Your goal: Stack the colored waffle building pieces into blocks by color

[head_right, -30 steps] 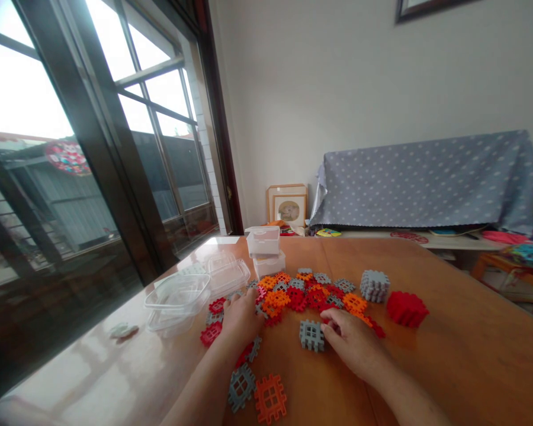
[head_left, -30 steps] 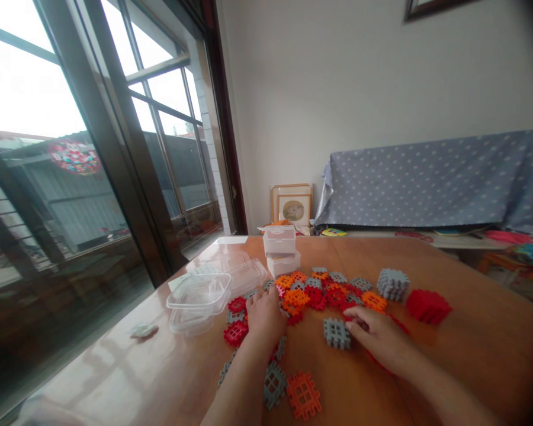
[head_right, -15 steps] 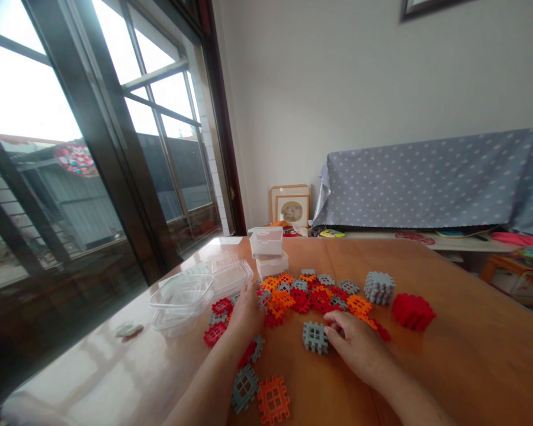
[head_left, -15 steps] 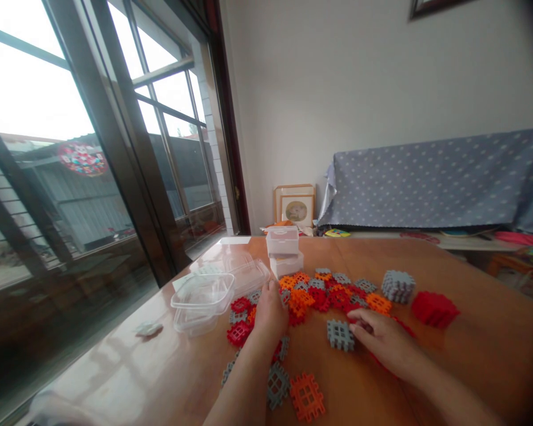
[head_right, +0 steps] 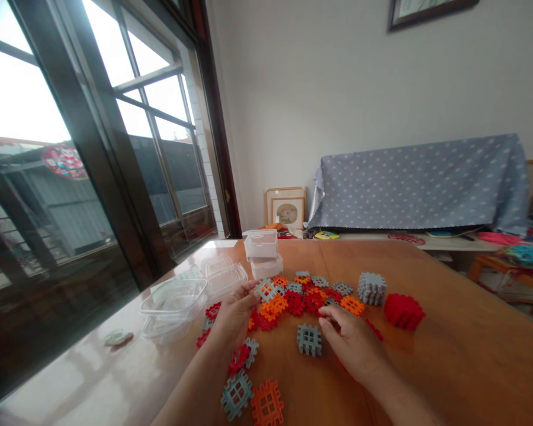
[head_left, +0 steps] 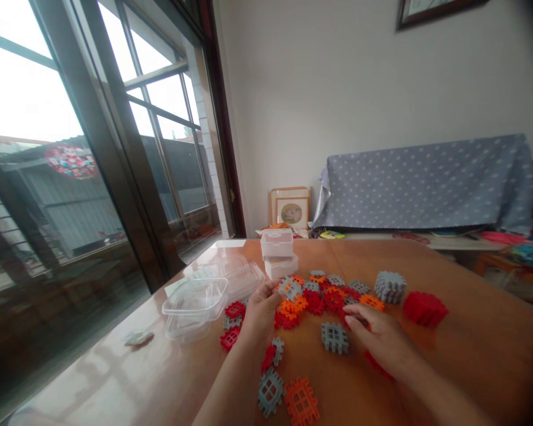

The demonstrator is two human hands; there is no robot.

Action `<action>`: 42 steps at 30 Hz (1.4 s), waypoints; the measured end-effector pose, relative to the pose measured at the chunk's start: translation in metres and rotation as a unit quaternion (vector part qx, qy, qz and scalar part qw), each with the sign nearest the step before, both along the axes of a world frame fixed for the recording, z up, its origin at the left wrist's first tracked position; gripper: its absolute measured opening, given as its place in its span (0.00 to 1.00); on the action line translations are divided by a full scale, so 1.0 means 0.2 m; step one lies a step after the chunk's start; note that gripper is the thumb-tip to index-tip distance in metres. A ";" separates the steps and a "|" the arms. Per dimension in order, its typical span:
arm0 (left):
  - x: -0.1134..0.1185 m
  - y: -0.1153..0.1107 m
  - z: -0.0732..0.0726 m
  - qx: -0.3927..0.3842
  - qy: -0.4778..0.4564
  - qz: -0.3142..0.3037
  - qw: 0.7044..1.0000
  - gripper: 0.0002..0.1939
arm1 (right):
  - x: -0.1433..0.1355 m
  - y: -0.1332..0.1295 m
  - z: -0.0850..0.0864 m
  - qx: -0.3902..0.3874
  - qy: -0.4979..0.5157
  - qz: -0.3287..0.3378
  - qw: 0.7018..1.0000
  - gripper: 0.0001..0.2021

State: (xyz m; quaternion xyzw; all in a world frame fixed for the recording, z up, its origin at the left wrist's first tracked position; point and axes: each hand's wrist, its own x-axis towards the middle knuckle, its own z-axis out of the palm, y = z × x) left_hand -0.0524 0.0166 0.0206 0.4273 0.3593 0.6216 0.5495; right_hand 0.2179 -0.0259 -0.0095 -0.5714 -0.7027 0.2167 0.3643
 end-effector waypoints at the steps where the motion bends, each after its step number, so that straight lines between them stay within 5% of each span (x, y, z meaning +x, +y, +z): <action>1: 0.02 -0.03 0.01 -0.008 -0.031 -0.026 0.999 0.19 | -0.01 -0.01 0.02 0.005 0.010 -0.002 1.000 0.18; 9: 0.24 -0.20 0.02 -0.037 -0.101 -0.152 0.982 0.15 | -0.15 -0.12 0.14 -0.039 0.172 0.101 0.979 0.17; 18: 0.30 -0.25 -0.02 -0.050 0.010 -0.228 0.972 0.13 | -0.15 -0.13 0.16 -0.119 0.306 0.105 0.939 0.17; 25: 0.27 -0.22 0.00 -0.079 0.081 -0.179 0.977 0.09 | -0.16 -0.14 0.16 -0.144 0.292 0.094 0.941 0.24; 33: 0.29 -0.22 -0.01 -0.186 -0.095 -0.188 0.960 0.12 | -0.17 -0.11 0.12 -0.120 0.314 0.045 0.941 0.30; 36: 0.30 -0.22 -0.01 -0.201 -0.125 -0.197 0.951 0.12 | -0.19 -0.12 0.11 -0.067 0.259 0.052 0.962 0.28; 42: 0.32 -0.21 -0.08 -0.189 -0.149 -0.225 0.944 0.13 | -0.22 -0.12 0.07 0.046 0.115 -0.048 0.991 0.30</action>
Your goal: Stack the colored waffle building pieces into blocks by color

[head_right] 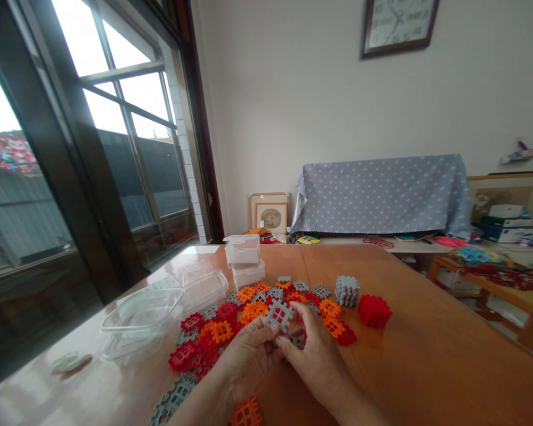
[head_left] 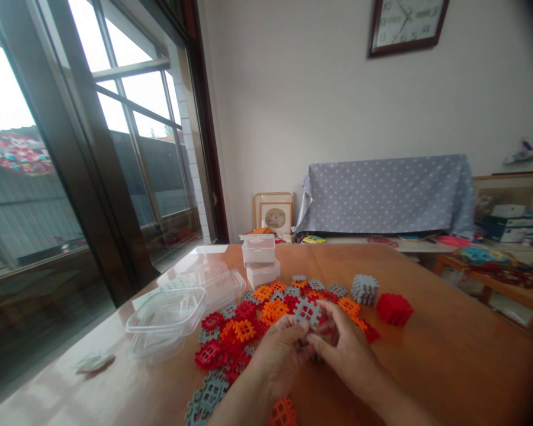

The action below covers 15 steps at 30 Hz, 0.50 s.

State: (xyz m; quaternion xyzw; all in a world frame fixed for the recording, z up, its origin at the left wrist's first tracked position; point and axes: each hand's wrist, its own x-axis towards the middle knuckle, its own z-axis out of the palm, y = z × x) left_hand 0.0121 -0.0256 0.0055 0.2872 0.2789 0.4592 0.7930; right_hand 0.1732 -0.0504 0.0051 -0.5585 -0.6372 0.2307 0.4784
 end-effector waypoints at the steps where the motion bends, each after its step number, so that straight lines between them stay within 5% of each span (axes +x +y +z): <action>1: 0.00 0.00 -0.01 0.000 0.000 -0.002 1.000 0.14 | 0.00 0.00 -0.01 0.010 -0.010 -0.008 1.000 0.30; 15: -0.03 -0.01 0.06 0.000 0.055 0.034 0.998 0.17 | 0.12 0.05 0.02 0.023 -0.077 -0.001 0.997 0.22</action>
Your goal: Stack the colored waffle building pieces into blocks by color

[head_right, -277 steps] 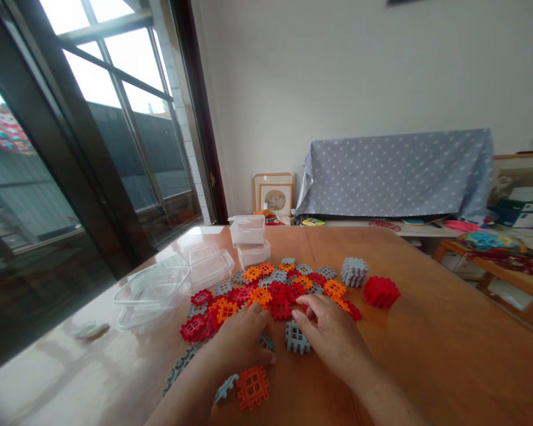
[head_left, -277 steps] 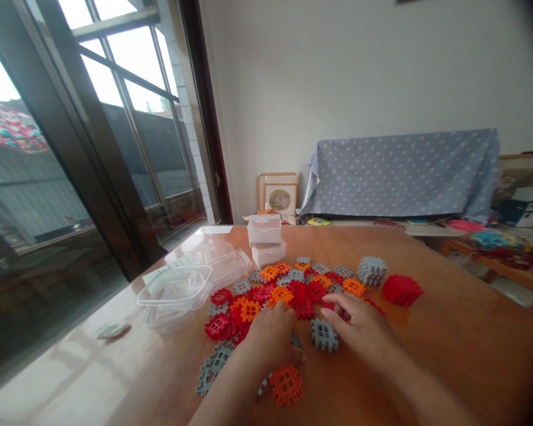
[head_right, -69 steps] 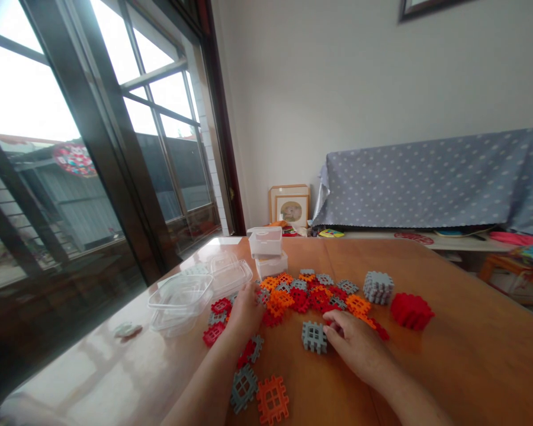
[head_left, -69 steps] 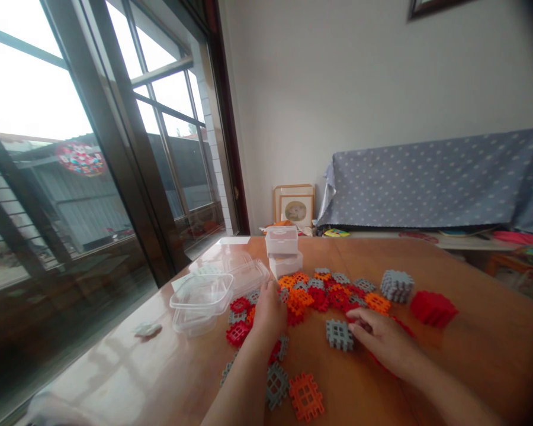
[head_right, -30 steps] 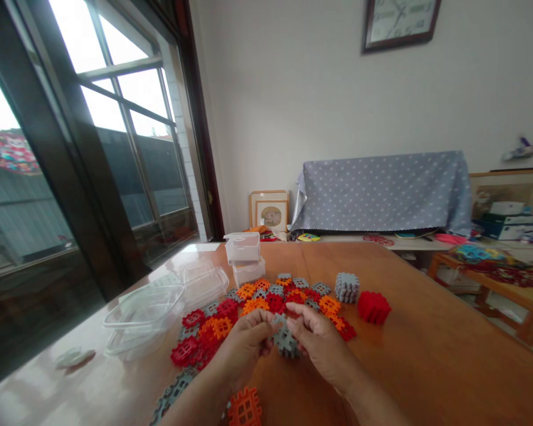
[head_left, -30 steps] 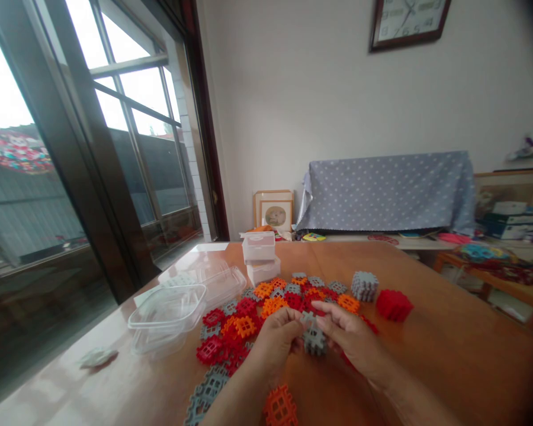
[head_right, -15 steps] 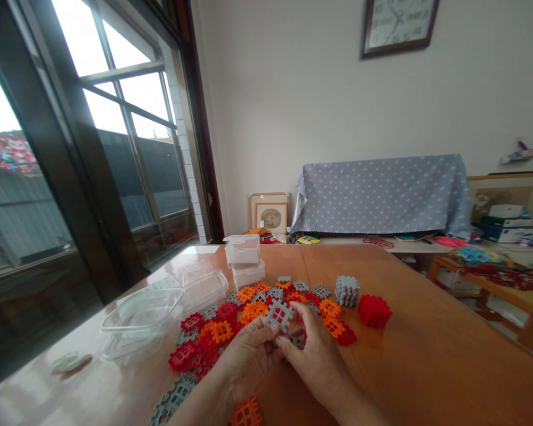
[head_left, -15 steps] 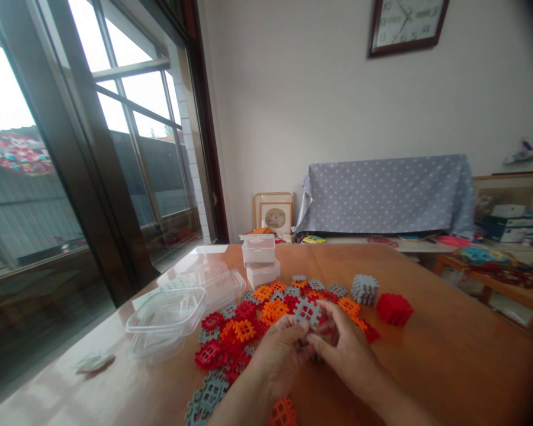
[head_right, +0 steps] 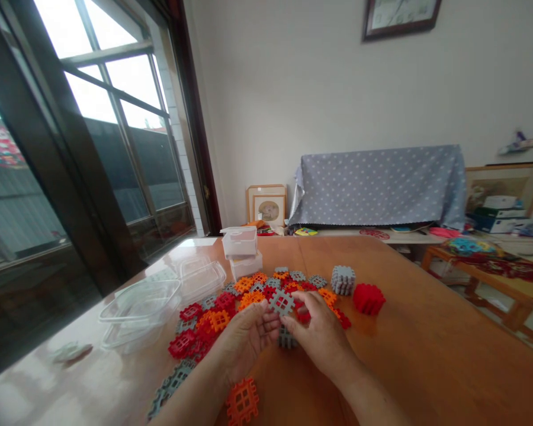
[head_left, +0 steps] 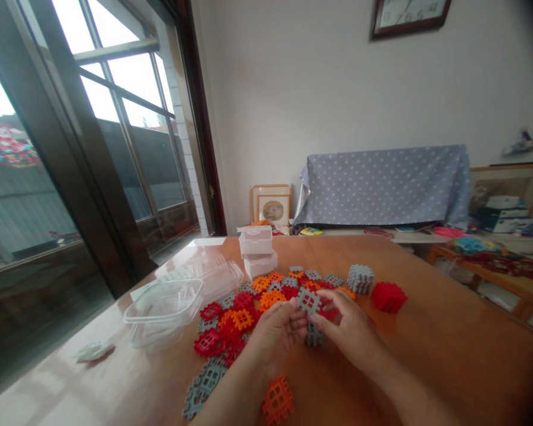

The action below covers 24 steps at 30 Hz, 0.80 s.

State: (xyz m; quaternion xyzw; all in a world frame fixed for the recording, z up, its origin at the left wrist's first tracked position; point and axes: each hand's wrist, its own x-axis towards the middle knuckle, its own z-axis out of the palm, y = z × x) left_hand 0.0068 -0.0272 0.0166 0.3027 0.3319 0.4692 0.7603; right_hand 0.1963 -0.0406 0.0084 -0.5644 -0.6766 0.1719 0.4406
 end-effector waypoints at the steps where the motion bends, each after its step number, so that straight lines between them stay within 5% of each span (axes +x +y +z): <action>1: -0.01 0.01 0.01 0.008 0.016 0.022 1.000 0.18 | 0.02 0.01 0.00 -0.010 0.003 0.006 1.000 0.22; 6: -0.06 0.05 0.00 0.033 0.092 0.093 0.991 0.18 | 0.12 0.06 -0.05 -0.091 0.014 0.067 0.994 0.24; 15: -0.02 0.06 -0.09 0.048 0.179 0.008 0.983 0.23 | 0.17 0.07 -0.12 -0.155 0.016 0.114 0.981 0.27; 24: -0.02 0.06 -0.14 0.042 0.221 -0.005 0.974 0.23 | 0.14 0.06 -0.11 -0.163 -0.017 0.110 0.980 0.22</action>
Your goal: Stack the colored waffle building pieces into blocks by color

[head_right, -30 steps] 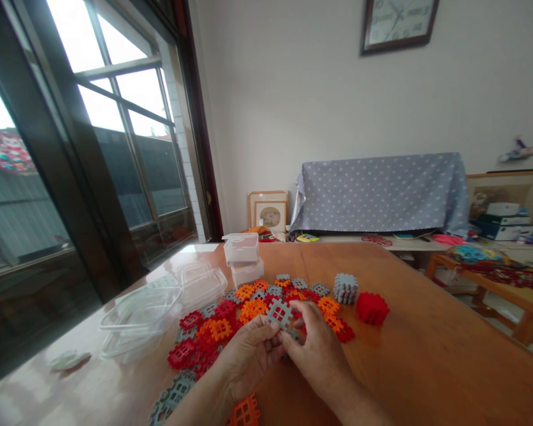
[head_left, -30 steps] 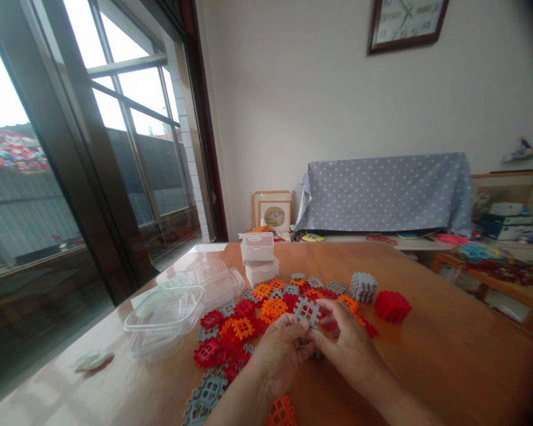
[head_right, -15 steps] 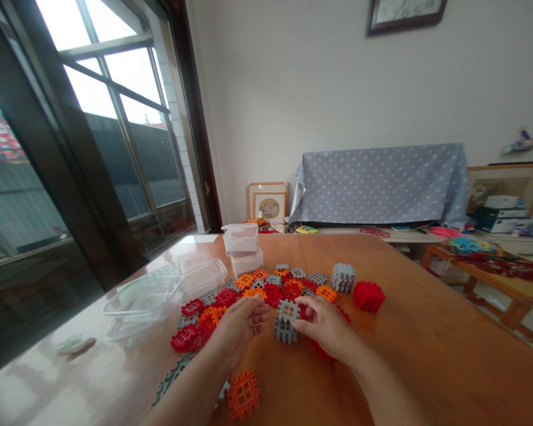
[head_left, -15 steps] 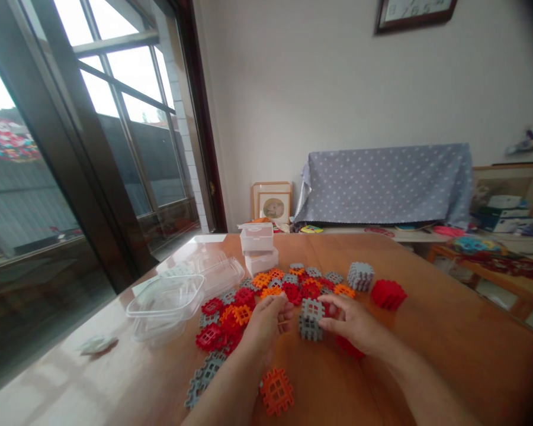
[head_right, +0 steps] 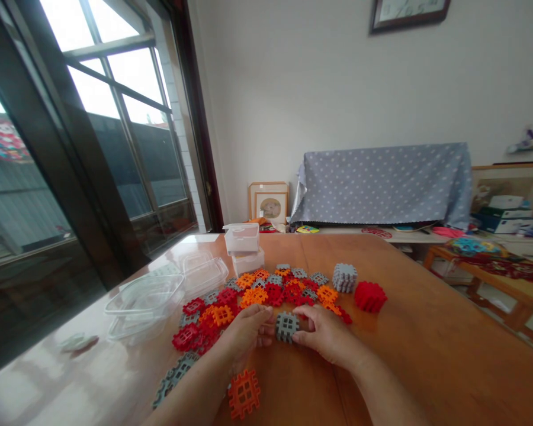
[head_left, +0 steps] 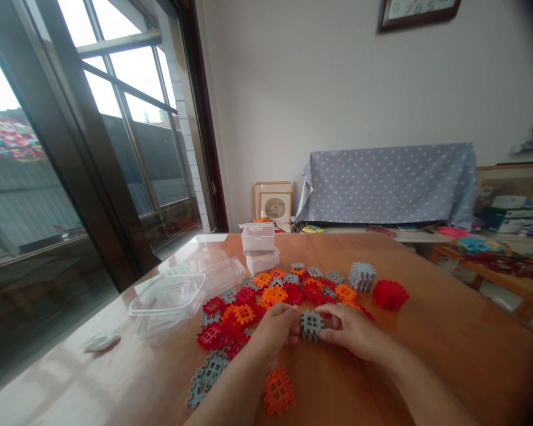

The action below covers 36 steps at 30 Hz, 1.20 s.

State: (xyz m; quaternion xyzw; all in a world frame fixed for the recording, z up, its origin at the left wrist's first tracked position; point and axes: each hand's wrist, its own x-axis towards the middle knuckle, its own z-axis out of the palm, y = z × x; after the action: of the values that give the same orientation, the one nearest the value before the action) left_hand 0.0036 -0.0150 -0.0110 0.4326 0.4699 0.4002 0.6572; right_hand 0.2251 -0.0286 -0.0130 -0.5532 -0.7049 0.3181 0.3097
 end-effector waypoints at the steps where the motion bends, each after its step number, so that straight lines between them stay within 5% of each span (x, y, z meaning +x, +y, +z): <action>1: 0.00 0.00 -0.01 -0.004 0.008 0.000 1.000 0.23 | 0.00 0.00 0.00 0.001 -0.006 0.003 1.000 0.22; 10: 0.01 0.03 -0.04 -0.022 0.005 -0.009 1.000 0.21 | 0.00 0.00 -0.01 0.003 -0.024 0.024 0.999 0.23; 36: 0.00 -0.02 0.03 0.013 0.033 -0.012 0.999 0.14 | 0.03 0.02 -0.07 0.001 -0.047 -0.004 0.999 0.32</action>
State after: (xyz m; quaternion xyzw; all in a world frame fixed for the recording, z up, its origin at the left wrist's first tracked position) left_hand 0.0026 -0.0196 -0.0047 0.4597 0.4811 0.3838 0.6402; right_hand 0.2306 -0.0243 -0.0262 -0.5701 -0.7165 0.2901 0.2784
